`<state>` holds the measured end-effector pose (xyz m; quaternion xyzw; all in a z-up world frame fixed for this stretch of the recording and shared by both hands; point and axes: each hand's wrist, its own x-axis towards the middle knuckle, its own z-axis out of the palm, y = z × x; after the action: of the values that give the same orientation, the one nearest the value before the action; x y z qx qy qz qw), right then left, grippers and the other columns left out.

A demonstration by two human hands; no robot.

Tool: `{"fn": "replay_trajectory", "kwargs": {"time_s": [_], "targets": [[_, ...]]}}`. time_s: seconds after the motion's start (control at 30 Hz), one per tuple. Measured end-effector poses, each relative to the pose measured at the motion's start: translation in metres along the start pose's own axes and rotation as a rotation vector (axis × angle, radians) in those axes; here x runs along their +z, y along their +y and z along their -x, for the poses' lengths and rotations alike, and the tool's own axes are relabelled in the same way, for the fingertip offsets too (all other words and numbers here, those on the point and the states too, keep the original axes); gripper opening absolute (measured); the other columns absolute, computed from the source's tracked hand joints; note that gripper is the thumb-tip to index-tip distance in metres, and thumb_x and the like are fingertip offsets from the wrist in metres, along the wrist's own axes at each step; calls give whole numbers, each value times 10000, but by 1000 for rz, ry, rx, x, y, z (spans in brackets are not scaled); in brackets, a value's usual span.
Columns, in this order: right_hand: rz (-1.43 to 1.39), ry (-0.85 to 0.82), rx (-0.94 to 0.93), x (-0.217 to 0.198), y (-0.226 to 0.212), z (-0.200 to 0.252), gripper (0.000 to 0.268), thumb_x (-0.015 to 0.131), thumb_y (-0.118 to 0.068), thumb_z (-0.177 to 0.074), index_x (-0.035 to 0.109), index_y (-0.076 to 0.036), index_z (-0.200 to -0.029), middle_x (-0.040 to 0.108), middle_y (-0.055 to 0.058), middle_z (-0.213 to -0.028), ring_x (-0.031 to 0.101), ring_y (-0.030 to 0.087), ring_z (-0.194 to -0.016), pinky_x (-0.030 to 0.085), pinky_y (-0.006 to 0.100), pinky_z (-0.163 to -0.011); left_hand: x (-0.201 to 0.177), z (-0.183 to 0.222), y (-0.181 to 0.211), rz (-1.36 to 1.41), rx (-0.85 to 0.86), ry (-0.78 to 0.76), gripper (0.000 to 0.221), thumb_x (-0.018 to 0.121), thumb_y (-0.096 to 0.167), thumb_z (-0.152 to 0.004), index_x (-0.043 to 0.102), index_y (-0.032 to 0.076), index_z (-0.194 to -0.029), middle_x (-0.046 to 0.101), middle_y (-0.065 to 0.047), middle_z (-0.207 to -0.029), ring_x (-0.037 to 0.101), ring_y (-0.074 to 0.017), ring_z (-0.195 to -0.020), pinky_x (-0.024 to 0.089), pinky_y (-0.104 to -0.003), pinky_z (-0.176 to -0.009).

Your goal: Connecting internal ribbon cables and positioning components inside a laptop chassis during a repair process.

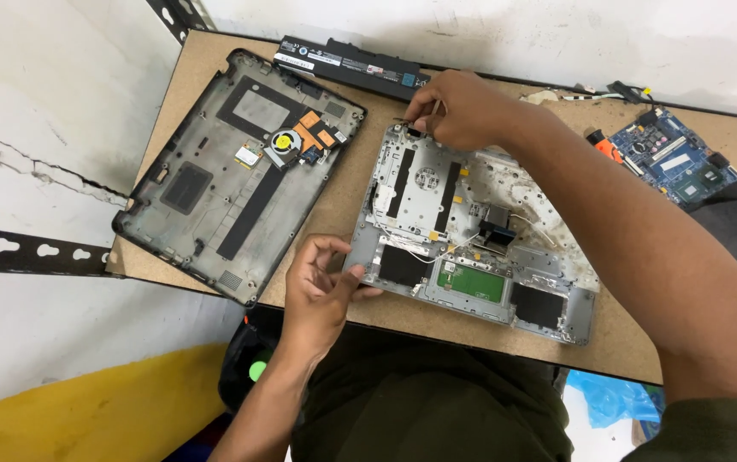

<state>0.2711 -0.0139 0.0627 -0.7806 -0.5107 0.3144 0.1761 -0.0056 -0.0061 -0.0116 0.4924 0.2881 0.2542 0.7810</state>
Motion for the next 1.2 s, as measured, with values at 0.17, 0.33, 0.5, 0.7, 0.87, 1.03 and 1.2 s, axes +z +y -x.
{"fn": "replay_trajectory", "kwargs": {"time_s": [0.17, 0.33, 0.5, 0.7, 0.87, 1.03, 1.2], "targets": [[-24, 8, -25, 0, 3, -1, 217, 544, -26, -873, 669, -43, -1050, 680, 116, -1071, 631, 244, -979, 494, 409, -896, 0, -1, -2, -14, 21, 25, 152, 569, -72, -854, 503, 55, -906, 503, -91, -990, 470, -85, -607, 655, -389, -688], [-9, 5, -22, 0, 4, -1, 222, 547, -45, -877, 666, -48, -1065, 681, 118, -1078, 635, 244, -962, 489, 423, -887, 0, -2, -3, 22, 58, 16, 167, 584, -74, -853, 496, 66, -877, 559, -98, -951, 558, -181, -860, 649, -371, -657], [-16, 9, -24, 0, 3, 1, 234, 546, -41, -875, 662, -52, -1078, 673, 114, -1107, 631, 239, -996, 485, 416, -907, 3, -1, 0, 4, 50, 51, 205, 572, -72, -827, 482, 111, -811, 524, -220, -1300, 560, -306, -1170, 646, -374, -665], [-25, 8, -36, 2, 6, 1, 264, 513, 11, -862, 650, -30, -1084, 661, 124, -1111, 607, 254, -1009, 486, 422, -904, -1, -1, 0, 2, 37, 65, 220, 535, -111, -827, 472, 100, -821, 505, -183, -1235, 554, -301, -1123, 644, -388, -665], [-41, 21, -22, 2, 5, 3, 248, 525, -27, -875, 653, -52, -1086, 648, 112, -1113, 603, 239, -983, 472, 423, -915, 5, 2, 10, -152, 17, 127, 198, 511, -99, -830, 476, 95, -844, 520, -161, -1181, 609, -238, -979, 653, -365, -677], [-49, 27, -9, 1, 6, 4, 225, 536, -49, -885, 668, -67, -1065, 665, 103, -1063, 609, 228, -934, 464, 431, -874, 25, 13, 38, -543, 11, 52, 353, 631, -6, -805, 538, 73, -1136, 566, -117, -1211, 387, -35, -460, 363, -153, -367], [-90, 9, 0, 4, 2, 8, 238, 517, -7, -880, 665, -62, -1058, 664, 111, -1085, 600, 222, -935, 441, 441, -930, 25, 19, 28, -986, 148, -169, 869, 830, 62, -683, 346, 96, -1404, 157, -186, -1471, 164, -367, -1403, 230, -549, -1087]]}}
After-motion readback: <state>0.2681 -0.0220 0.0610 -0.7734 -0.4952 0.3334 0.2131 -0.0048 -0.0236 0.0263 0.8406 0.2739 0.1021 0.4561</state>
